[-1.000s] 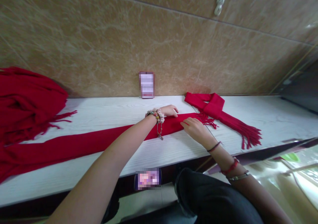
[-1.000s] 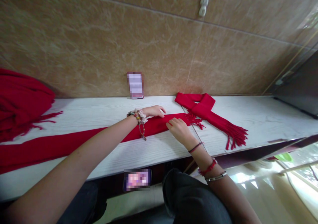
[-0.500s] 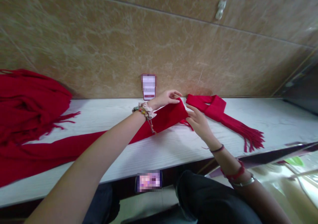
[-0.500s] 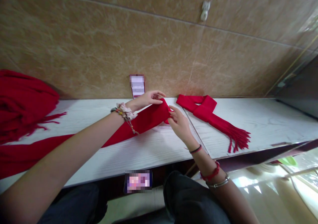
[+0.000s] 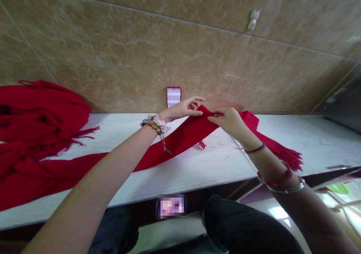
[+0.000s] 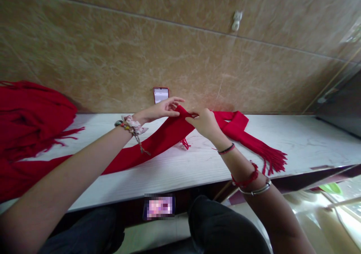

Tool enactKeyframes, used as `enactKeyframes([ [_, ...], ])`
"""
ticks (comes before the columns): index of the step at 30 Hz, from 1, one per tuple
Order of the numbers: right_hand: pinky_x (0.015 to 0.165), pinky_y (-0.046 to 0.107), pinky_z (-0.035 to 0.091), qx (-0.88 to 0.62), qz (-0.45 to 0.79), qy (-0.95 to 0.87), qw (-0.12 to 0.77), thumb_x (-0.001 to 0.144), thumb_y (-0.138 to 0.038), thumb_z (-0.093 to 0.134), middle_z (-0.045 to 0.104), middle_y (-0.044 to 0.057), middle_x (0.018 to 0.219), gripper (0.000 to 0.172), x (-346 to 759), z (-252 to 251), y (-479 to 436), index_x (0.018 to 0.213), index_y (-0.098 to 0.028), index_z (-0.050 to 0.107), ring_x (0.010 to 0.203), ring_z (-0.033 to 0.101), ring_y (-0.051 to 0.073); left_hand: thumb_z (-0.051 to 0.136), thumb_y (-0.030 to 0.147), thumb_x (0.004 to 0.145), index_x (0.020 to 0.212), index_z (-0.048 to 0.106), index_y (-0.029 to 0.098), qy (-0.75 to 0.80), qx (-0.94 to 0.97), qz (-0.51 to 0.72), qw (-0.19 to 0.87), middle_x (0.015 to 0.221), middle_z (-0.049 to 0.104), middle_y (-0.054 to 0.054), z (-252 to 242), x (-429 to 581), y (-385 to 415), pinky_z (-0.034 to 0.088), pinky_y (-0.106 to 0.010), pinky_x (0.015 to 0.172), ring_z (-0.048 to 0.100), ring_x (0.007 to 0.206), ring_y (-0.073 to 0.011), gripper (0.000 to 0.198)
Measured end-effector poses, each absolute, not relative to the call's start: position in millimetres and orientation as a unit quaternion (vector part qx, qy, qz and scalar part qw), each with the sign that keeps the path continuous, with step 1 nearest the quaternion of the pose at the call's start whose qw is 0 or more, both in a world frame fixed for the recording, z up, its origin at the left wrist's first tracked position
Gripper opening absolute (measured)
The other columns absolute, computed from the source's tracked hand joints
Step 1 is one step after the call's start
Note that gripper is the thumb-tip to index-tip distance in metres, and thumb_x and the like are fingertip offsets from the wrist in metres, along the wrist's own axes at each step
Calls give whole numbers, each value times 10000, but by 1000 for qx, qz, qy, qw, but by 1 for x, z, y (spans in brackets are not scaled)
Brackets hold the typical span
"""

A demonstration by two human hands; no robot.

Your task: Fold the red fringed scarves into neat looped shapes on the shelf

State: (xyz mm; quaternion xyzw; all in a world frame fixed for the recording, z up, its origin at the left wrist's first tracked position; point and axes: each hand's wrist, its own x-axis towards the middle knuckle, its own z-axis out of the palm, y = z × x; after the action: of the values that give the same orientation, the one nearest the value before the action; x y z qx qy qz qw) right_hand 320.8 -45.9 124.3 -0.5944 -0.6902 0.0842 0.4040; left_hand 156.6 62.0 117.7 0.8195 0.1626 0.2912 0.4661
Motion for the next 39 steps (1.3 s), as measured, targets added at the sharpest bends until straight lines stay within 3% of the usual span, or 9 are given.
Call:
enactKeyframes([
  [4,696,295,503,-572,73,-711,401,721,-151,605,722,22,774,172,318,136,-54,846,-161,723,724,653,177,733,348,648,1064,595,160,135,808,179,545,1027,646,-46,111,142,59,462,-314,823,599,939,-185,477],
  [9,743,339,511,-555,96,-699,440,718,-166,597,712,32,789,153,325,140,-52,826,-149,704,767,650,193,774,344,608,1107,601,180,172,771,166,591,1004,677,-36,108,127,59,493,-304,791,635,890,-190,552],
  [16,574,304,559,-569,420,-484,515,685,-128,651,642,6,638,69,344,79,-34,700,-160,591,609,627,148,738,427,642,1068,626,178,267,705,76,652,1040,686,-71,71,128,62,510,-297,787,653,888,-203,505],
  [19,530,250,557,-582,495,-402,505,678,-82,652,621,-2,602,122,350,47,-33,649,-163,566,577,608,123,714,468,632,1079,617,178,306,722,20,620,1100,666,-76,55,139,63,497,-289,809,627,976,-222,541],
  [22,520,227,558,-596,515,-378,487,689,-80,648,609,-8,605,121,357,25,-34,652,-162,567,569,595,111,643,508,665,1113,603,178,337,805,-39,487,1184,627,-64,52,152,66,458,-260,860,579,1066,-220,557],
  [29,473,241,538,-703,395,-459,374,769,-123,590,597,1,660,72,368,15,-35,834,-151,574,553,595,119,559,583,726,1217,519,115,414,889,-126,149,1170,598,-194,63,166,53,439,-375,847,560,1054,-323,679],
  [32,601,324,552,-741,237,-571,262,784,-165,589,649,66,779,301,365,21,-38,1082,-131,560,654,641,184,505,626,765,1280,464,117,449,890,-73,35,1179,569,-235,58,162,27,435,-444,830,562,1039,-368,725],
  [35,814,388,506,-706,5,-693,144,820,-171,543,633,173,1051,416,357,27,-42,1233,-130,521,948,622,265,439,569,845,1342,410,160,421,907,-3,-14,1326,469,-213,43,157,1,362,-481,936,464,1187,-358,645],
  [39,973,420,414,-598,-79,-794,74,919,-224,378,478,154,1350,386,347,20,-45,1276,-175,515,1202,482,260,344,526,905,1400,331,169,344,938,24,23,1487,265,-140,17,149,-15,205,-468,1069,208,1370,-302,610],
])
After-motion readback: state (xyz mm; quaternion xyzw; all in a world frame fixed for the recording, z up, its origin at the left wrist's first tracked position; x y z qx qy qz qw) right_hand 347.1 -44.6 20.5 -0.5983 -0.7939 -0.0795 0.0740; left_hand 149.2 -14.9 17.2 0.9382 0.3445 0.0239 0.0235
